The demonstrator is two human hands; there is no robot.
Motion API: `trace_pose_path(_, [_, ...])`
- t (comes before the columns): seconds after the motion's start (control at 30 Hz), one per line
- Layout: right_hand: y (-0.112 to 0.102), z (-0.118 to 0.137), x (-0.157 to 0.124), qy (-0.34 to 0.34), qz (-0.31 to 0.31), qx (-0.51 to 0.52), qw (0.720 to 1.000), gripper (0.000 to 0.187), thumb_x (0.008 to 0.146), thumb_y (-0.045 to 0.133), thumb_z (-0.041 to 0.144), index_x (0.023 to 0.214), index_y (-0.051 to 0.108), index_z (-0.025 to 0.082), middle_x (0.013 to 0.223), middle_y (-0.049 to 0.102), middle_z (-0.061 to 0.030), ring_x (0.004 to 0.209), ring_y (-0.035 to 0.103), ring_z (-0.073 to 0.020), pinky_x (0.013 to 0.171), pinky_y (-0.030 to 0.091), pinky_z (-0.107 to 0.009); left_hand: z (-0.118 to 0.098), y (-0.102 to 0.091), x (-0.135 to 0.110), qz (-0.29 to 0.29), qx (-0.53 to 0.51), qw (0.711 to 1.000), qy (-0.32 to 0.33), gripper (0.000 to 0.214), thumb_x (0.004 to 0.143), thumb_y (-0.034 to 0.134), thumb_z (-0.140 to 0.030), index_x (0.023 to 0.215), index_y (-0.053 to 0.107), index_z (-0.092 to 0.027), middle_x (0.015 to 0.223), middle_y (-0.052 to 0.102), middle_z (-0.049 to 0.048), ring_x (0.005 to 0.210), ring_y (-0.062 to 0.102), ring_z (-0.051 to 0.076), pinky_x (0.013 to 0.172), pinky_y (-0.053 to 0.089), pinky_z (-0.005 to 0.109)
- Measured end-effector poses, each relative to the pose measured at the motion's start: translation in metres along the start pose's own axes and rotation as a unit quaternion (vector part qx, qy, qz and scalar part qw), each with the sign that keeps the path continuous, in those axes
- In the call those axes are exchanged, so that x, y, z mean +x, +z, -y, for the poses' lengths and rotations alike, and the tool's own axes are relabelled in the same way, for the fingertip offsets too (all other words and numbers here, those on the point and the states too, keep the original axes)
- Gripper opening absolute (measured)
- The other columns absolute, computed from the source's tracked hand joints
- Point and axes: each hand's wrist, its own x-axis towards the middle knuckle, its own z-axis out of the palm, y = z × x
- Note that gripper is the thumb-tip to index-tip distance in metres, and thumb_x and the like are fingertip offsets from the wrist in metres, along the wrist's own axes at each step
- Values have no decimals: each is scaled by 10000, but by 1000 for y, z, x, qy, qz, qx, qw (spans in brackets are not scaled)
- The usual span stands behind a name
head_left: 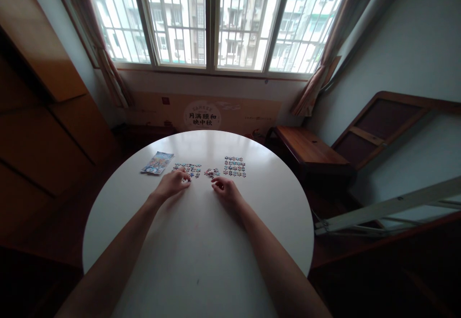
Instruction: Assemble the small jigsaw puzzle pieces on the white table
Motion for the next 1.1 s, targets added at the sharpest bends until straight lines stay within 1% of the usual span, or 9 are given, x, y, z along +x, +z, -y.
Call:
trace_pose_path(0.27, [-1, 1, 0, -1, -4, -9, 1000, 210, 793, 541, 232, 956, 660, 172, 715, 634, -10, 621, 541, -117, 635, 420, -228, -3, 2, 0, -16, 1, 1000, 3, 195, 771, 561, -308, 889, 711, -269, 976, 631, 14, 856, 611, 179, 666, 432, 232])
trace_pose_path(0.43, [-1, 2, 0, 1, -3, -16, 1000, 203, 792, 542, 225, 948, 662, 176, 720, 636, -11, 625, 544, -117, 638, 424, -228, -7, 1, -1, -26, -4, 1000, -12, 193, 776, 557, -316, 874, 712, -258, 969, 637, 16, 877, 608, 184, 680, 437, 234])
trace_pose_path(0.67, [1, 0, 0, -4, -7, -20, 1000, 193, 789, 546, 224, 931, 666, 174, 716, 629, -9, 634, 548, -116, 643, 420, -226, -7, 3, 0, -29, 1, 999, -29, 207, 777, 546, -334, 873, 714, -259, 977, 637, 18, 846, 614, 187, 667, 432, 245])
trace_pose_path(0.8, [1, 1, 0, -4, -5, -21, 1000, 187, 792, 550, 222, 929, 665, 170, 715, 626, -7, 627, 541, -113, 644, 421, -225, -8, 1, -1, -26, 13, 999, -27, 209, 781, 545, -341, 874, 710, -251, 987, 635, 23, 848, 615, 189, 661, 434, 247])
trace_pose_path(0.87, [1, 2, 0, -8, -7, -20, 1000, 177, 798, 545, 214, 918, 667, 169, 721, 623, -10, 631, 543, -115, 643, 426, -226, -11, -1, 0, -39, 11, 999, -29, 217, 779, 554, -350, 891, 704, -241, 991, 637, 29, 841, 615, 190, 664, 438, 248])
trace_pose_path(0.93, [0, 2, 0, -18, -24, -27, 999, 175, 808, 528, 197, 906, 670, 164, 762, 621, -27, 663, 553, -123, 662, 439, -235, -17, -1, 1, -67, -1, 997, -31, 237, 784, 555, -350, 939, 691, -234, 980, 644, 32, 832, 614, 187, 675, 443, 249])
trace_pose_path(1.03, [0, 2, 1, -34, -71, -64, 995, 212, 803, 517, 157, 952, 669, 158, 895, 623, -73, 821, 563, -163, 782, 452, -287, -29, 4, 3, -99, -36, 994, -3, 228, 813, 522, -309, 939, 687, -215, 884, 656, 36, 783, 608, 175, 692, 448, 255])
trace_pose_path(1.1, [0, 0, 1, -31, -87, -89, 992, 270, 792, 516, 134, 1020, 658, 162, 992, 620, -96, 951, 540, -193, 879, 426, -332, -38, 12, 4, -88, -79, 992, 40, 245, 828, 513, -291, 974, 685, -194, 800, 653, 38, 732, 602, 159, 712, 451, 253])
